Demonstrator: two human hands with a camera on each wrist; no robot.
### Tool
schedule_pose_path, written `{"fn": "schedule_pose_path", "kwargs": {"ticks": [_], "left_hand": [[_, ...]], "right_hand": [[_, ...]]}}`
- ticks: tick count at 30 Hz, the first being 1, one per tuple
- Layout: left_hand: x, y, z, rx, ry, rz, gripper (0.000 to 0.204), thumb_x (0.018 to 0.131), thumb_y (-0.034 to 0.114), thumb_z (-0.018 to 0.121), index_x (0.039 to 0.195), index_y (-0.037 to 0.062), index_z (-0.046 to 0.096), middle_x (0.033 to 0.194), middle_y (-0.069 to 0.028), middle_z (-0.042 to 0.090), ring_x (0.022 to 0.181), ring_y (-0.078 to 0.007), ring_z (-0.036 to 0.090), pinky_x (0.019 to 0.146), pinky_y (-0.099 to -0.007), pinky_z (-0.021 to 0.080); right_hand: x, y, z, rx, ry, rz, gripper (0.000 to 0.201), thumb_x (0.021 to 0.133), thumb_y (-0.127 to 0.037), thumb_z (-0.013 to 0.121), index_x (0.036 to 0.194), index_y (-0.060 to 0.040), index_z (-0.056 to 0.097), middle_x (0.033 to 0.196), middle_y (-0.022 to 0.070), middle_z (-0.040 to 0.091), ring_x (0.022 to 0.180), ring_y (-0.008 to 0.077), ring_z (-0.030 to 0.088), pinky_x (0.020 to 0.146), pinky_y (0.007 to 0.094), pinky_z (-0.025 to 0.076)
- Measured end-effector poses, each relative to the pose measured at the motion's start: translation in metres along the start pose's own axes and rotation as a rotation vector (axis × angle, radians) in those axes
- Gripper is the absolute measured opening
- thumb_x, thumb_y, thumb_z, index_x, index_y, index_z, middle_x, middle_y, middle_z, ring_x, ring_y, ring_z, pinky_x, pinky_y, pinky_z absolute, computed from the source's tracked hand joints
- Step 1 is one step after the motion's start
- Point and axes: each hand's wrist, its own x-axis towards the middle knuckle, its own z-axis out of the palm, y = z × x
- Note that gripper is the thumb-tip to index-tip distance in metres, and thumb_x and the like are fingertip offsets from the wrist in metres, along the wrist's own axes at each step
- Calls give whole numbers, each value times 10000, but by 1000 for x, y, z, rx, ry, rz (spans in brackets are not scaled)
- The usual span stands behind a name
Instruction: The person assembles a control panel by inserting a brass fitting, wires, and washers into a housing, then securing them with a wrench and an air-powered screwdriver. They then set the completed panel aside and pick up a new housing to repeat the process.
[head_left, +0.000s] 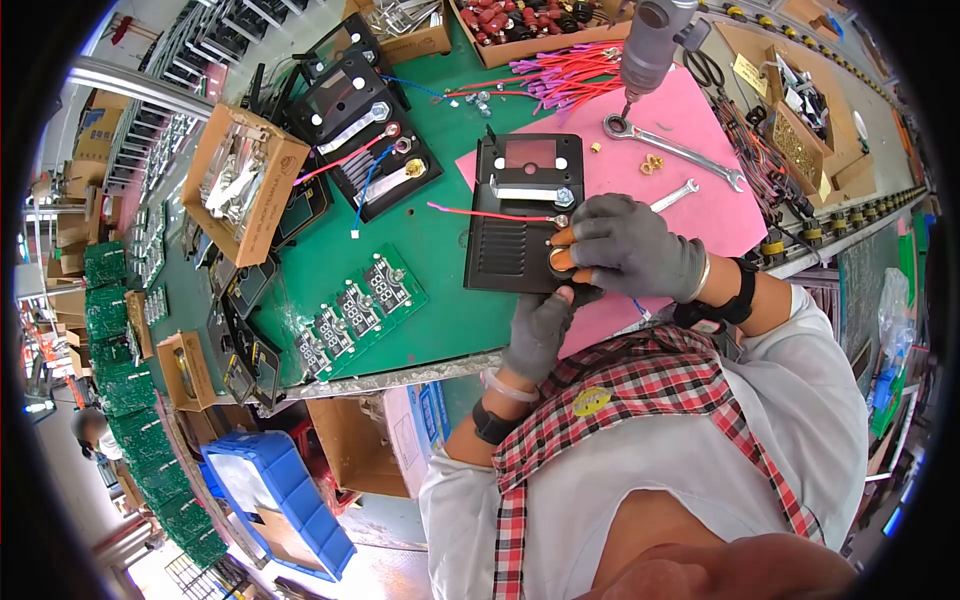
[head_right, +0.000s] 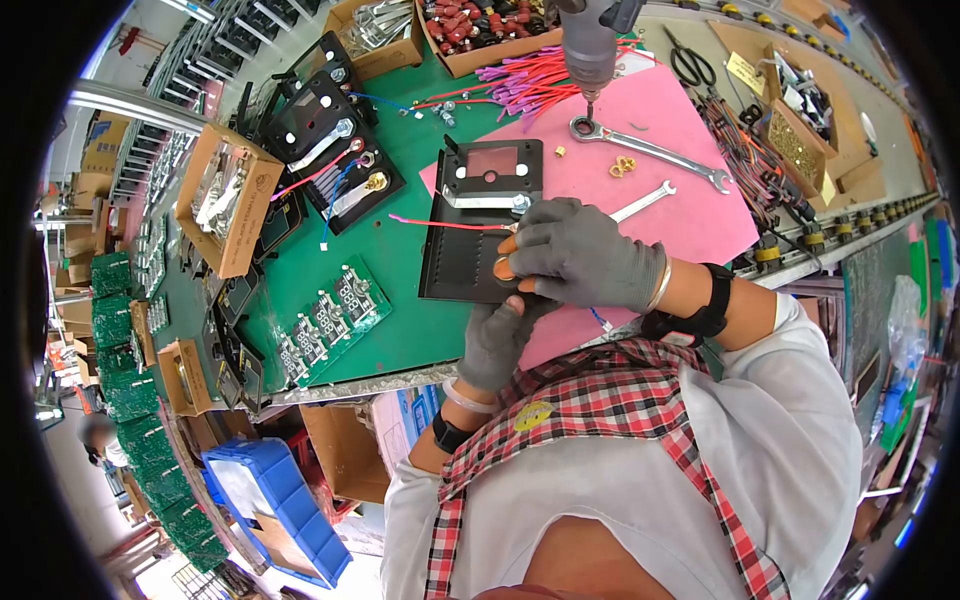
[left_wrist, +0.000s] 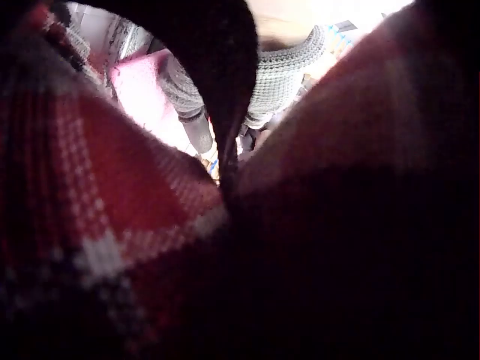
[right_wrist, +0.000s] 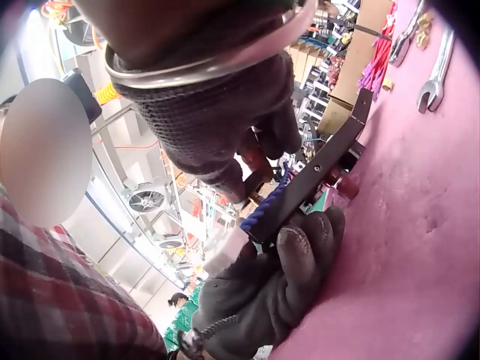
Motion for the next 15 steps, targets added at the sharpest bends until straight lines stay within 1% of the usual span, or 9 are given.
{"fn": "schedule_pose_path", "kwargs": {"ticks": [2,5,6,8,10,13,15], "left_hand": [[1,-2,0,13,3,-6,452,895,192,448,1280,-14,332,1207,-138,451,1106,-238,495,959,-403,423],[-1,-5,-6,53,35,-71,442,898,186,443,1275,-19,338,1195,-136,461,1095,-238,503,948,-406,431],[-3,-8,-10,62,52,-107,439,899,186,444,1272,-21,340,1190,-135,465,1088,-238,507,944,-408,434],[-4,-10,-14,60,50,-115,434,901,188,447,1265,-24,345,1178,-134,472,1072,-238,518,934,-411,440],[-1,-10,-12,40,7,-63,430,904,194,449,1259,-26,350,1166,-132,478,1053,-238,531,923,-413,446],[1,-5,1,6,26,11,427,904,206,458,1249,-24,358,1159,-135,483,1035,-241,543,904,-410,458],[1,-7,-3,39,24,-2,441,899,227,475,1244,-22,361,1157,-134,488,1033,-241,546,887,-403,467]], "right_hand": [[-1,1,0,-15,-34,-5,461,587,-191,720,1030,-134,604,931,31,602,932,251,550,768,377,477],[3,-6,-2,-111,-124,85,537,593,-204,718,1101,-141,557,949,38,595,949,258,550,771,381,476],[5,-7,-3,-99,-138,90,525,614,-202,706,1107,-136,537,955,40,591,960,263,546,772,388,477],[10,-5,-10,-73,-168,98,503,655,-197,681,1118,-126,499,968,44,583,981,274,537,773,403,480],[17,-3,-18,-70,-225,74,459,659,-179,665,1092,-126,523,964,45,582,986,268,531,780,393,482],[22,1,-16,-51,-296,27,364,664,-152,638,1022,-124,575,950,38,585,979,255,527,774,375,484],[28,2,-14,-59,-354,-7,294,670,-144,621,963,-122,610,934,30,591,962,243,531,763,364,486]]}}
